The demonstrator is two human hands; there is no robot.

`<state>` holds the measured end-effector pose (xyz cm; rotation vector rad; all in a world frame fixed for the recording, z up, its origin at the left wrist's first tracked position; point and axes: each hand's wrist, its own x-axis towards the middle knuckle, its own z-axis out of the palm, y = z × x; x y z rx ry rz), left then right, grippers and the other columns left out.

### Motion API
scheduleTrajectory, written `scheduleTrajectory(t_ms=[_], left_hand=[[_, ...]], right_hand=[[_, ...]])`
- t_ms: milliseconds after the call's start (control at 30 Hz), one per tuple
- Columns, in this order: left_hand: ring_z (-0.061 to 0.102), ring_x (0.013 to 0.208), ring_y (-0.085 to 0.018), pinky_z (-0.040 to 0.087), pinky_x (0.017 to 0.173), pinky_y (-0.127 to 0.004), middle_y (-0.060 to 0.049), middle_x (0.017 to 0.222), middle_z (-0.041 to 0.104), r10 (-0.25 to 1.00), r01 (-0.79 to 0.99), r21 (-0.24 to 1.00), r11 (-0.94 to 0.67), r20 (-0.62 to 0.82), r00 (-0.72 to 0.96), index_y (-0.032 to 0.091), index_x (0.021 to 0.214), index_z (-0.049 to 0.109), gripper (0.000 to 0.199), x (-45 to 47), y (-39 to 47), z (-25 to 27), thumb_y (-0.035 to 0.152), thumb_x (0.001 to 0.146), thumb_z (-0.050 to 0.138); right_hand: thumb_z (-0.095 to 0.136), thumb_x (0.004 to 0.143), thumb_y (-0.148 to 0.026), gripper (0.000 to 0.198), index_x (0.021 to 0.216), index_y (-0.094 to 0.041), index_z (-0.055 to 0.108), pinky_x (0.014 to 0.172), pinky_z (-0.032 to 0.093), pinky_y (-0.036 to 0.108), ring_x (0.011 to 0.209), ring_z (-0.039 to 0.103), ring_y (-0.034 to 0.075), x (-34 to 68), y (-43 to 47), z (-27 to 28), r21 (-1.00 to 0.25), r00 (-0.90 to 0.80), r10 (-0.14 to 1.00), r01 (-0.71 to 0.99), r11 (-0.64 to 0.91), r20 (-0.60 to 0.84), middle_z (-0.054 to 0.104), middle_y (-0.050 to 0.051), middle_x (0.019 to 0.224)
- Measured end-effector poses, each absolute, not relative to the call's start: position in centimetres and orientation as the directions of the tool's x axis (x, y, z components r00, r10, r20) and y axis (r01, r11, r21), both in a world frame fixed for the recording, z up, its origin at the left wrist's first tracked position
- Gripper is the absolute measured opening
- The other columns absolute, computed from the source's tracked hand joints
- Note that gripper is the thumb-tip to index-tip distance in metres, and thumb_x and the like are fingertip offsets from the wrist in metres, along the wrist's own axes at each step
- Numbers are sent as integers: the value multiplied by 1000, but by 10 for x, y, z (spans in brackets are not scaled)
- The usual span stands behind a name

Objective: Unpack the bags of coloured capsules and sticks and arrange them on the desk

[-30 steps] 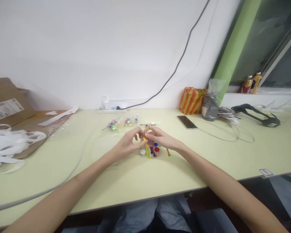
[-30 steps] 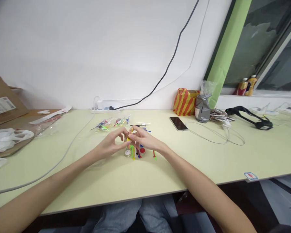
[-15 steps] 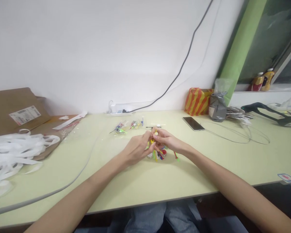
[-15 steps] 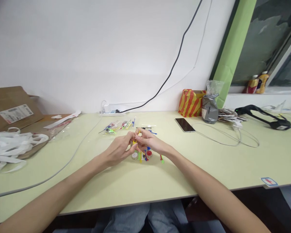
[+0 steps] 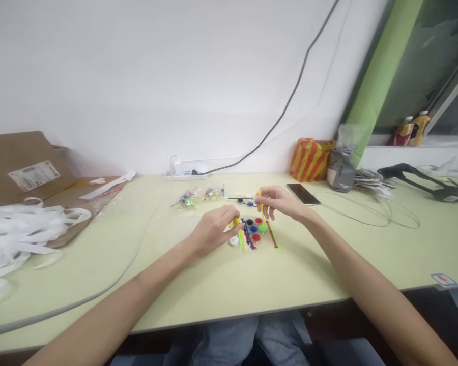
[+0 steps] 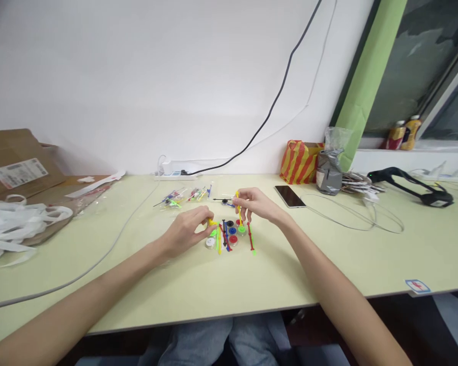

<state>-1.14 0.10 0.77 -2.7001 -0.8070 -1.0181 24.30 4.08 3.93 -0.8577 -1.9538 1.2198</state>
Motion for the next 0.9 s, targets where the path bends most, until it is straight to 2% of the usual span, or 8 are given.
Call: scheduleTrajectory(t_ms=[133, 267, 400, 467, 600, 733, 900], left_hand=[[55, 72, -13, 39, 64, -25, 0, 82, 58, 447, 530, 64, -846, 628, 637, 20, 92, 51, 12, -11, 4, 5, 28, 101, 52], [55, 72, -13, 40, 65, -25, 0, 81, 58, 456, 523, 89, -848, 626, 632, 20, 92, 53, 12, -12, 5, 6, 28, 101, 54], [55, 71, -13, 40, 65, -25, 0, 81, 58, 449, 501, 94, -860, 605, 658, 19, 93, 55, 11, -12, 7, 6, 27, 100, 55], [55, 72, -13, 40, 65, -25, 0, 81, 58, 442, 489, 91, -867, 594, 673, 19, 93, 56, 10, -12, 7, 6, 27, 100, 55], [56, 73, -13, 41, 66, -25, -1, 82, 59, 434, 482, 87, -872, 594, 678, 19, 95, 57, 9, -12, 9, 6, 26, 100, 54], [56, 73, -13, 42, 67, -25, -1, 82, 60, 434, 482, 88, -872, 597, 675, 19, 94, 57, 8, -12, 9, 6, 26, 99, 55], [56, 72, -13, 41, 66, -25, 0, 81, 59, 429, 480, 82, -874, 596, 679, 19, 94, 56, 8, -12, 9, 6, 26, 99, 55]], right_hand=[[80, 76, -59, 50, 87, -13, 66, 64, 60, 30, 66, 72, 19, 272, 50, 48, -902, -635, 772, 344, 261, -19, 74, 10, 81], [84, 74, -53, 47, 89, -13, 64, 64, 60, 30, 66, 73, 20, 293, 57, 49, -853, -665, 719, 480, 205, -202, 76, 11, 85], [89, 70, -38, 46, 96, -15, 57, 63, 61, 32, 60, 73, 21, 295, 61, 41, -722, -526, 741, 687, 80, -418, 74, 6, 74], [88, 71, -28, 47, 102, -16, 54, 61, 61, 32, 58, 72, 21, 291, 60, 39, -665, -467, 741, 746, 38, -482, 73, 4, 71], [76, 80, -15, 38, 107, -17, 50, 60, 60, 30, 58, 72, 20, 283, 55, 40, -637, -469, 719, 769, 47, -514, 72, 3, 70], [66, 84, -8, 29, 106, -17, 50, 60, 61, 30, 57, 73, 20, 279, 52, 41, -588, -428, 750, 806, 65, -504, 72, 2, 67], [58, 88, -6, 23, 105, -18, 48, 60, 61, 30, 58, 73, 20, 274, 49, 41, -583, -435, 765, 807, 96, -476, 73, 3, 68]])
